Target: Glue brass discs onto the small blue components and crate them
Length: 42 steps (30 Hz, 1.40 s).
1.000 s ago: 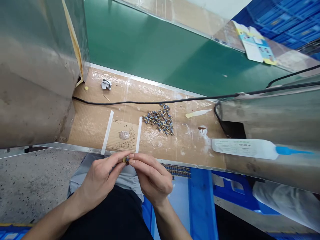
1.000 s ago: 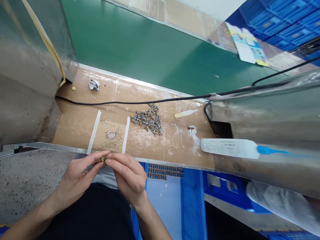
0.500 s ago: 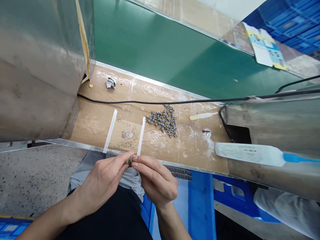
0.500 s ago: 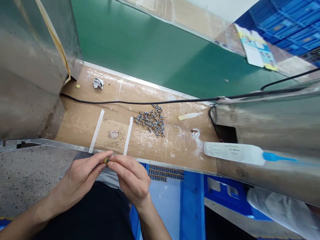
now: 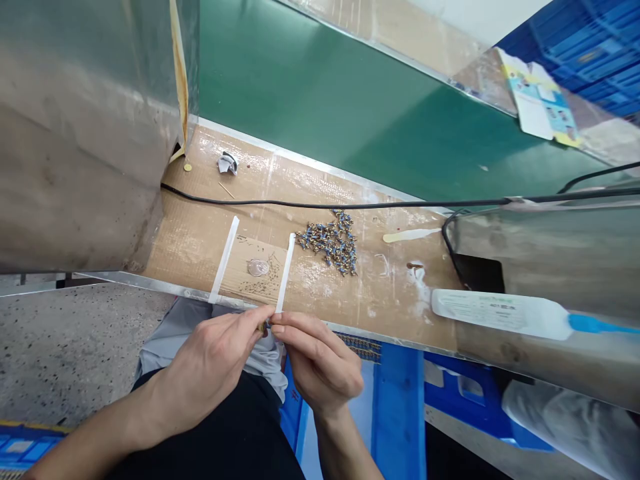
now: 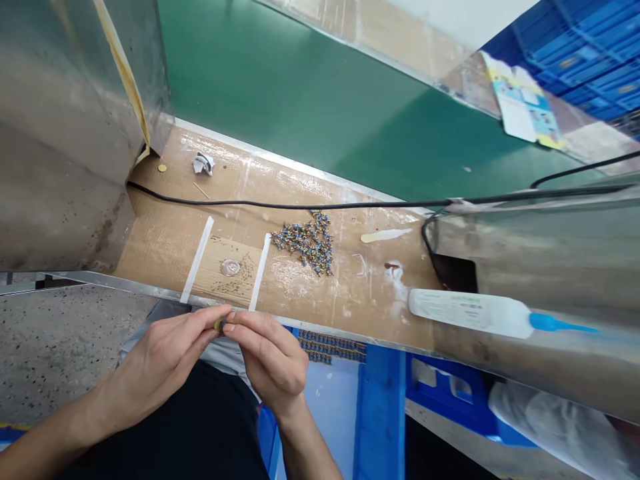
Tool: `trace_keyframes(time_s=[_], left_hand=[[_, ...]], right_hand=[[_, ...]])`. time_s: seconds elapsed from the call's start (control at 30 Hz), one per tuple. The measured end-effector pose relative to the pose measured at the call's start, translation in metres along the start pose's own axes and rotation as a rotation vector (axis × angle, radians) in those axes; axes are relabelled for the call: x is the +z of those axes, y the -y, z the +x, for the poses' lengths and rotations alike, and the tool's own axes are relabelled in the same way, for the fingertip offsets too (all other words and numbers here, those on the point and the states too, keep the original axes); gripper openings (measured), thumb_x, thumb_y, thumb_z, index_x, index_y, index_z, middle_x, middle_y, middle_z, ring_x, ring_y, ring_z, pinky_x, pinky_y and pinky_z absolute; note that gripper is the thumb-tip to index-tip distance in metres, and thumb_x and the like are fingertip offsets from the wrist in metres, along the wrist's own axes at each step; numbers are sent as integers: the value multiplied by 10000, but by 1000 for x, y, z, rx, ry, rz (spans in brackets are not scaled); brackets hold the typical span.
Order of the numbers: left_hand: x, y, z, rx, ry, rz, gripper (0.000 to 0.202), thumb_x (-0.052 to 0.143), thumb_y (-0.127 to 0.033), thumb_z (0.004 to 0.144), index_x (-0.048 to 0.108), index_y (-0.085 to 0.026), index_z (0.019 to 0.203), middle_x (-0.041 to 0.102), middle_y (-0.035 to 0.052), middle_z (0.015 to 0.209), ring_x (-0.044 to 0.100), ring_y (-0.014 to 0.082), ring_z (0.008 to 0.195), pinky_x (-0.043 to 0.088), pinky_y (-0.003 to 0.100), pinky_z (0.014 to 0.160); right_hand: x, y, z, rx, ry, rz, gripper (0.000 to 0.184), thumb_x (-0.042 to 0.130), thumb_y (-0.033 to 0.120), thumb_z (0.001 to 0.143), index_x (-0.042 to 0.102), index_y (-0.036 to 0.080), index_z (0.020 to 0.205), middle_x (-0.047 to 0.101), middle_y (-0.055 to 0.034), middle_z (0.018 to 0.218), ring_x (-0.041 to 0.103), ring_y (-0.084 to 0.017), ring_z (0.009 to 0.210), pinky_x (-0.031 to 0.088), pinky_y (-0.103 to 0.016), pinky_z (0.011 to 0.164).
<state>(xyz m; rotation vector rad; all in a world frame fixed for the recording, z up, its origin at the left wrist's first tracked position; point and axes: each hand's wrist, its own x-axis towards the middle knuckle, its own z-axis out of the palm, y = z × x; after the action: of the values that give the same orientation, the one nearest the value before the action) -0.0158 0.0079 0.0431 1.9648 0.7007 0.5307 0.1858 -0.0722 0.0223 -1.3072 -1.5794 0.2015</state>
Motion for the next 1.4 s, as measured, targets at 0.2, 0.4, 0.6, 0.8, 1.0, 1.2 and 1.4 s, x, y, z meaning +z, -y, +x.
trace_keyframes(time_s=[0.2,0.4,0.6,0.8,1.0,1.2,1.4], left_hand=[[-4,0,2,-29,64,-96,495,534,-89,1215,580,-329,1646,834,-4,1395,833,172,1281,659,291,1102],[-6,-4,5,-47,65,-124,465,519,-66,1203,625,-322,1576,846,-10,1328,844,172,1225,656,276,1045],[-3,-5,2,-55,41,-108,430,522,-63,1191,656,-304,1521,853,5,1310,854,189,1181,662,287,1013],[-3,-6,2,-83,45,-165,386,515,-70,1193,674,-304,1456,844,-11,1249,841,167,1154,633,275,1011],[1,-7,5,-75,-21,-148,271,544,-83,1168,692,-266,1302,853,-22,1145,845,153,1016,618,258,913],[6,-6,4,-62,-82,-99,240,589,-74,1120,708,-249,1233,850,-33,1069,843,153,951,602,253,861],[9,-7,2,-53,-134,-80,241,616,-60,1090,724,-241,1209,852,-33,1040,841,148,922,615,243,844]], right_hand=[[-4,-1,-4,-23,11,-51,398,764,8,1075,855,269,1362,901,-78,1172,903,-229,991,793,-341,827],[-5,2,-10,-99,26,-111,451,761,10,1072,824,217,1468,897,-109,1252,905,-252,1042,805,-370,853],[-3,2,-19,-119,7,-161,532,788,-8,1038,803,229,1514,893,-104,1316,913,-288,1069,825,-403,863],[-11,-1,-31,-192,62,-214,526,820,-2,1030,798,220,1506,861,-103,1422,895,-297,1176,821,-445,994],[-15,1,-40,-203,118,-226,475,879,5,985,845,192,1421,832,-114,1485,863,-312,1274,802,-436,1085],[-12,2,-44,-167,107,-184,535,914,5,957,845,227,1439,839,-87,1471,869,-321,1265,804,-443,1097],[-8,4,-42,-190,90,-217,606,880,-21,973,796,234,1516,841,-86,1472,883,-312,1226,816,-453,1057]])
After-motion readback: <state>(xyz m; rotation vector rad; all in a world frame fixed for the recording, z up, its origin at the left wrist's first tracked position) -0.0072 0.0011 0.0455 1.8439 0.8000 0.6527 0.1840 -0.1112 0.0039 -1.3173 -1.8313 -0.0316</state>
